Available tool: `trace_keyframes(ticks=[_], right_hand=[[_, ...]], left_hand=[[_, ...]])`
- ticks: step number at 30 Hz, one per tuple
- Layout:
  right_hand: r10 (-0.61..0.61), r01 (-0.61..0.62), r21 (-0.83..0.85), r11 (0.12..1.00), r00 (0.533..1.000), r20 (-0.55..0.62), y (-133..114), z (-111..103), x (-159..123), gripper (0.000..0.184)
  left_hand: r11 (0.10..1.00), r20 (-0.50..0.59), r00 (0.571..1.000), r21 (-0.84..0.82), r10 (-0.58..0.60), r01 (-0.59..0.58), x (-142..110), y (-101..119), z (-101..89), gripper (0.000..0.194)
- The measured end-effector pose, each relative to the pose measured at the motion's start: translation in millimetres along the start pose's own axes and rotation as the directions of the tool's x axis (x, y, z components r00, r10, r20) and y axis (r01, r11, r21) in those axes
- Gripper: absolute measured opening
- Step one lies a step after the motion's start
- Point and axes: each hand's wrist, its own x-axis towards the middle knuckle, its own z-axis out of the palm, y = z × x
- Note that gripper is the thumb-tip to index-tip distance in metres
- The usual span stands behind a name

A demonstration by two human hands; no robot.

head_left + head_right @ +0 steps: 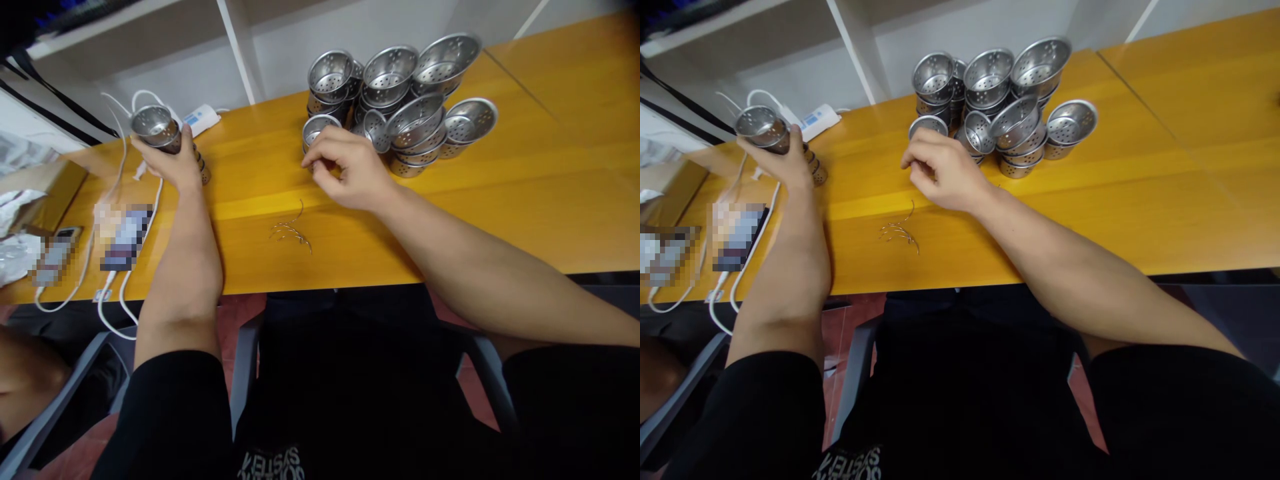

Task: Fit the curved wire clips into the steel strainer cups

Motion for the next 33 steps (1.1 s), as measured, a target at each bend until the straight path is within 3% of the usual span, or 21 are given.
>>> trace_keyframes(ticks=[2, 4, 5, 6, 7, 9, 12, 14, 15, 18, 22, 24, 27, 33], right_hand=[[0.004, -0.004, -0.011, 1.000, 1.000, -0.001, 0, 0, 0, 0.005], [0.006, -0.006, -0.018, 1.000, 1.000, -0.002, 0, 0, -1, 0.005], [0.005, -0.005, -0.017, 1.000, 1.000, -0.001, 1, 0, -1, 0.006], [0.002, -0.002, -0.014, 1.000, 1.000, 0.000, 1, 0, -1, 0.006], [0.000, 0.000, -0.012, 1.000, 1.000, 0.001, 2, 0, -1, 0.006], [0.002, -0.002, -0.010, 1.000, 1.000, 0.004, 2, 1, -1, 0.006], [0.010, -0.009, -0.017, 1.000, 1.000, 0.006, 2, 2, -1, 0.005], [0.024, -0.023, -0.042, 0.999, 1.000, 0.015, -2, 1, -1, 0.008], [0.038, -0.037, -0.061, 0.997, 0.999, 0.026, -4, 0, -1, 0.010], [0.104, -0.095, -0.115, 0.989, 0.992, 0.075, -14, -4, 0, 0.016], [0.146, -0.117, -0.137, 0.984, 0.965, 0.218, -19, -10, 2, 0.019], [0.108, -0.072, -0.107, 0.992, 0.919, 0.380, -17, -9, 2, 0.020], [0.064, -0.038, -0.056, 0.998, 0.799, 0.598, -14, -3, 0, 0.017], [0.276, -0.147, -0.238, 0.960, 0.637, 0.720, -21, 1, 3, 0.009]], left_hand=[[0.999, -0.065, 0.998, 0.038, -0.014, 0.016, 8, -3, 4.4, 0.158], [0.994, -0.263, 0.964, 0.077, -0.049, 0.071, 22, -13, 13.9, 0.167], [0.989, -0.420, 0.904, 0.072, -0.084, 0.125, 31, -20, 19.9, 0.173], [0.986, -0.586, 0.803, 0.037, -0.111, 0.163, 40, -26, 26.6, 0.183], [0.990, -0.643, 0.757, -0.009, -0.116, 0.143, 48, -32, 33.5, 0.192], [0.993, -0.611, 0.786, -0.110, -0.094, 0.034, 57, -37, 47.9, 0.194], [0.973, -0.482, 0.875, -0.176, 0.048, -0.151, 47, -26, 71.0, 0.155], [0.957, -0.275, 0.954, -0.225, 0.118, -0.183, 31, -14, 88.7, 0.128], [0.944, -0.170, 0.976, -0.276, 0.135, -0.178, 23, -9, 98.1, 0.124], [0.903, -0.013, 0.989, -0.404, 0.150, -0.142, 5, 0, 123.9, 0.124], [0.869, 0.036, 0.974, -0.458, 0.225, -0.184, -1, -2, 140.0, 0.108], [0.869, 0.052, 0.970, -0.457, 0.239, -0.190, -2, -5, 141.1, 0.104], [0.884, 0.105, 0.966, -0.435, 0.237, -0.169, -3, -11, 141.3, 0.103], [0.892, 0.142, 0.961, -0.424, 0.237, -0.157, -4, -20, 146.4, 0.105]])
